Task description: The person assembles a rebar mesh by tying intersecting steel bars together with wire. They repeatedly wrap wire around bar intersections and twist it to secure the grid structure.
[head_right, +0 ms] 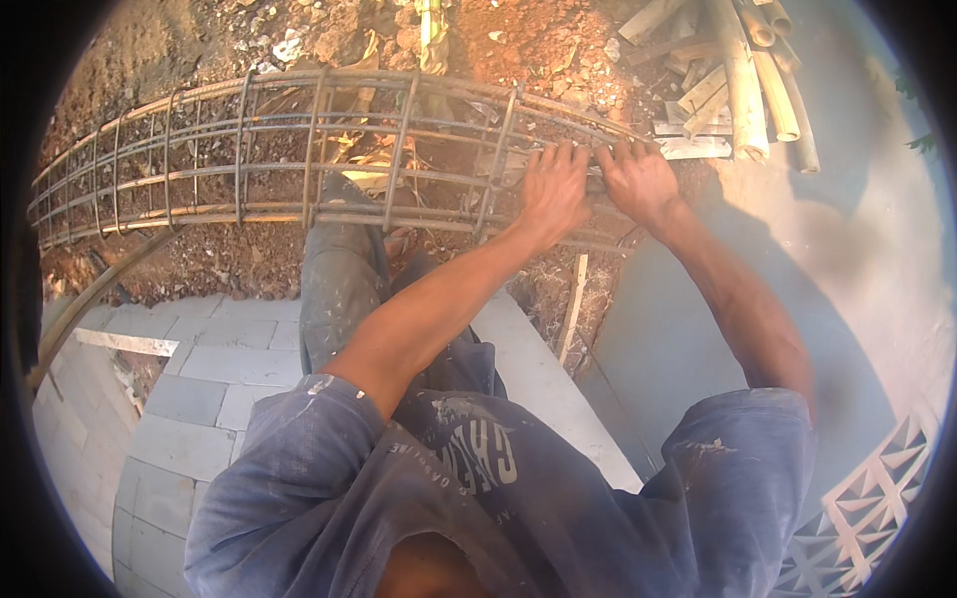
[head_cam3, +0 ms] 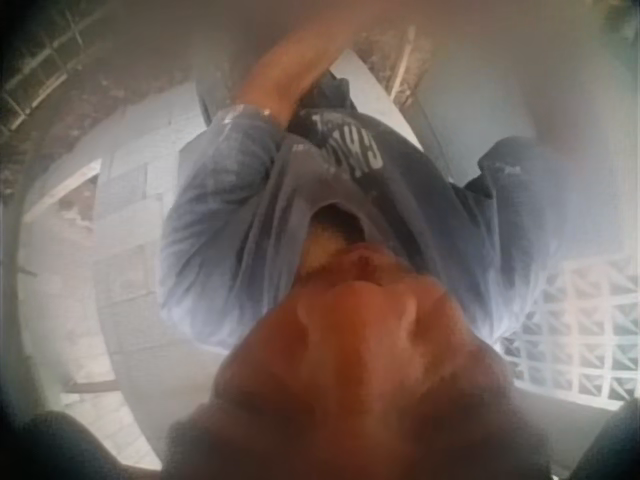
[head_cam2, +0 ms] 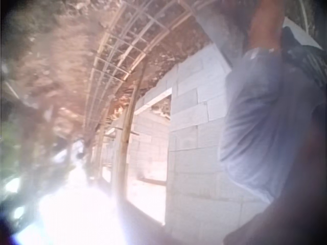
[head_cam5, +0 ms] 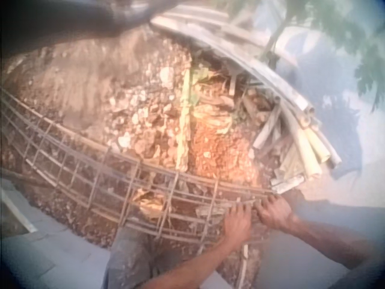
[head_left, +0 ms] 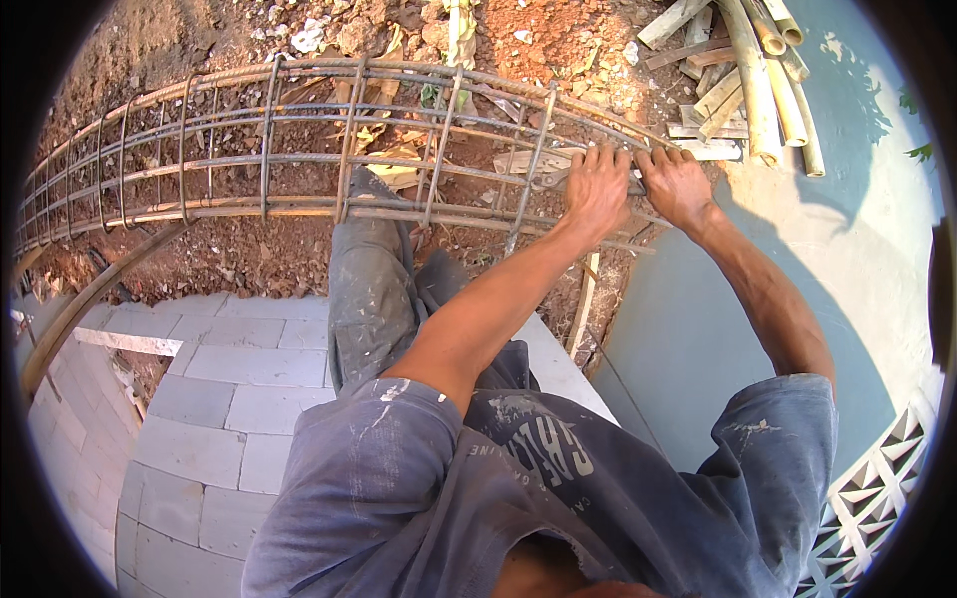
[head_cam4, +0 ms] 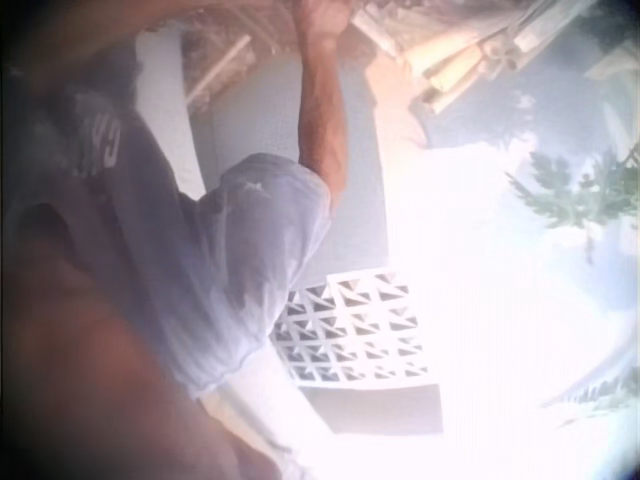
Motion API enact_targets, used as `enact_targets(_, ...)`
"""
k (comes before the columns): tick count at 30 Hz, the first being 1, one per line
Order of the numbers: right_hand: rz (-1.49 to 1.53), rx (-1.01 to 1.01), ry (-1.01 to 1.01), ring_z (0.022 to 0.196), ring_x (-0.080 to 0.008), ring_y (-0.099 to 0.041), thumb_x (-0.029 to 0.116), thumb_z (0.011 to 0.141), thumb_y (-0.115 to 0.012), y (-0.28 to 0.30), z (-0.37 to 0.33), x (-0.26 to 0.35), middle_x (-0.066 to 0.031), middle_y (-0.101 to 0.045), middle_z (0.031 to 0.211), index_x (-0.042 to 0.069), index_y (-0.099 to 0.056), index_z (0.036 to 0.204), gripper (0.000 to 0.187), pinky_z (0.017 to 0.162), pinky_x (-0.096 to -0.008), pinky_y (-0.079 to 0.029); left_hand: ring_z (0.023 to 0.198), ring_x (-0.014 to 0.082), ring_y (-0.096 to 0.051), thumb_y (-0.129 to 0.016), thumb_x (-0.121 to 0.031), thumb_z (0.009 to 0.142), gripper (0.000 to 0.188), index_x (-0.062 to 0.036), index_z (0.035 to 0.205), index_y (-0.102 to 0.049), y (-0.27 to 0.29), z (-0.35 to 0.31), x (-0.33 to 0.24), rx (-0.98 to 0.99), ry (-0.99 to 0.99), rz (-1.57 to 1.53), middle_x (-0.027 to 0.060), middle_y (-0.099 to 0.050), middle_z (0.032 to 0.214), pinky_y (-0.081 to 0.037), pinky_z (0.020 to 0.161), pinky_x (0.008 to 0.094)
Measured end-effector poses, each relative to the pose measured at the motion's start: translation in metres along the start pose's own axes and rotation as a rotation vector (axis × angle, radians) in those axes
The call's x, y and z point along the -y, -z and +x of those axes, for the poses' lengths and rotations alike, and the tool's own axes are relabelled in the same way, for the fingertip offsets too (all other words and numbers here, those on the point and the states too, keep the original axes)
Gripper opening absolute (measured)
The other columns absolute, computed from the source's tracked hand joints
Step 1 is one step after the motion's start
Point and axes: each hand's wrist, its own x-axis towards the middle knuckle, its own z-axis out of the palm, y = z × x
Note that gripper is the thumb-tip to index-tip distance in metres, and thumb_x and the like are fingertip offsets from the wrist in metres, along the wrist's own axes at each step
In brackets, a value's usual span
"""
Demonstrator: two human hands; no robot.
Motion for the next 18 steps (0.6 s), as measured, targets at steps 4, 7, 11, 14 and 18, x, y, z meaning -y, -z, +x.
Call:
enact_targets(4,0.115,0.273,-0.045,0.079,-0.0321,-0.069,0.019,0.082,-0.062,0.013,0.008,-0.001,-0.0159,-0.068,0.085,0.004,-0.055,0.109,0.031,0.065,-0.0417,-0.054,0.096,0.0329,-0.065,-0.062,-0.012,0.073,0.034,-0.0014,0.105,-0.061,0.000,0.018,0.004,0.308,0.091,-0.062,0.0187,-0.066,0.097,-0.048,0.086,0.0448)
enact_targets(7,0.177,0.336,-0.051,0.068,-0.0334,-0.069,0.019,0.083,-0.063,-0.008,0.001,-0.001,-0.0161,-0.068,0.072,0.005,-0.053,0.113,0.035,0.062,-0.0446,-0.054,0.099,0.0328,-0.066,-0.061,-0.016,0.076,0.031,-0.0030,0.104,-0.063,-0.002,0.017,0.007,0.480,0.040,-0.053,0.0200,-0.067,0.097,-0.049,0.087,0.0459)
enact_targets(11,0.435,0.221,-0.279,0.068,-0.0368,-0.067,0.027,0.084,-0.065,-0.017,-0.043,0.031,-0.0167,-0.067,0.071,0.006,-0.053,0.114,0.040,0.061,-0.0473,-0.052,0.102,0.0316,-0.061,-0.063,-0.016,0.078,0.029,-0.0048,0.105,-0.064,0.009,0.004,-0.004,0.606,-0.154,0.042,0.0184,-0.063,0.106,-0.046,0.090,0.0444)
enact_targets(14,0.672,0.123,-0.452,0.081,-0.0374,-0.067,0.024,0.077,-0.075,-0.008,-0.086,0.071,-0.0187,-0.067,0.091,0.005,-0.055,0.110,0.044,0.066,-0.0471,-0.052,0.107,0.0303,-0.054,-0.066,-0.019,0.079,0.032,-0.0048,0.108,-0.065,0.029,-0.036,-0.007,0.357,-0.403,0.097,0.0161,-0.059,0.113,-0.043,0.093,0.0430)
enact_targets(18,0.842,0.035,-0.518,0.092,-0.0349,-0.063,0.016,0.070,-0.080,-0.008,-0.102,0.126,-0.0175,-0.064,0.099,0.005,-0.057,0.110,0.048,0.075,-0.0455,-0.050,0.110,0.0310,-0.051,-0.070,-0.019,0.080,0.038,-0.0046,0.115,-0.065,0.077,-0.091,0.032,0.387,-0.397,0.020,0.0142,-0.057,0.114,-0.043,0.093,0.0434)
